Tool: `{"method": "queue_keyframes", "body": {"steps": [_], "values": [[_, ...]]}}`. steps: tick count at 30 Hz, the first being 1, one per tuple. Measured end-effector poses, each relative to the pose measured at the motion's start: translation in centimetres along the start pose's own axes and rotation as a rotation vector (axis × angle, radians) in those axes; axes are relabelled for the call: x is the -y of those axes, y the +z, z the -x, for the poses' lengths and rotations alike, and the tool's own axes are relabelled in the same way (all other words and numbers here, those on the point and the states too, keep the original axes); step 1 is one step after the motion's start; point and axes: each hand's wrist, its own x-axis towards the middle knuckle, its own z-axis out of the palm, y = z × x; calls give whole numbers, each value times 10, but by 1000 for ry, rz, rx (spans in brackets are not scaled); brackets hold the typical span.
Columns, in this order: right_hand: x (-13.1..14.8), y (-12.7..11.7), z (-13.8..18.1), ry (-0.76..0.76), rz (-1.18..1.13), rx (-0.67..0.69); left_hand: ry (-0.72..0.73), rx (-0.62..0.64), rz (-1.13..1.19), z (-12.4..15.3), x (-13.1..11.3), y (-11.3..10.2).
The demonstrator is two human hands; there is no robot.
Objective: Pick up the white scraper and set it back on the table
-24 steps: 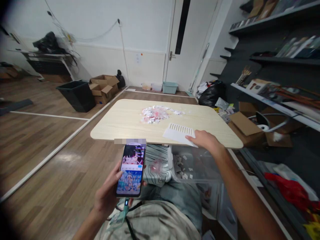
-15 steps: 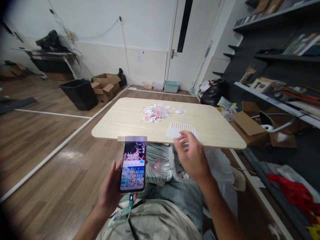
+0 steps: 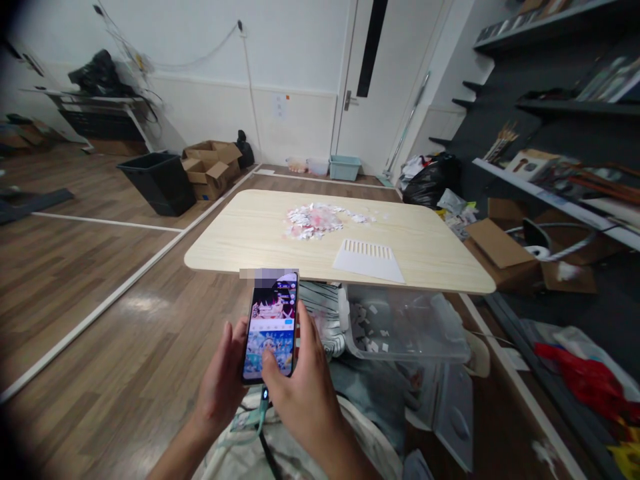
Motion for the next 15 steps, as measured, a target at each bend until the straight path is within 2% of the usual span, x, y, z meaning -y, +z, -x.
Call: {"method": "queue_keyframes", "body": {"steps": [5,15], "values": [[-2,3,0,8,3,-19,74,-7,10,-2,8,0],[-2,-1,-7,-54,94,0,46,20,54,-4,12,3]]}}
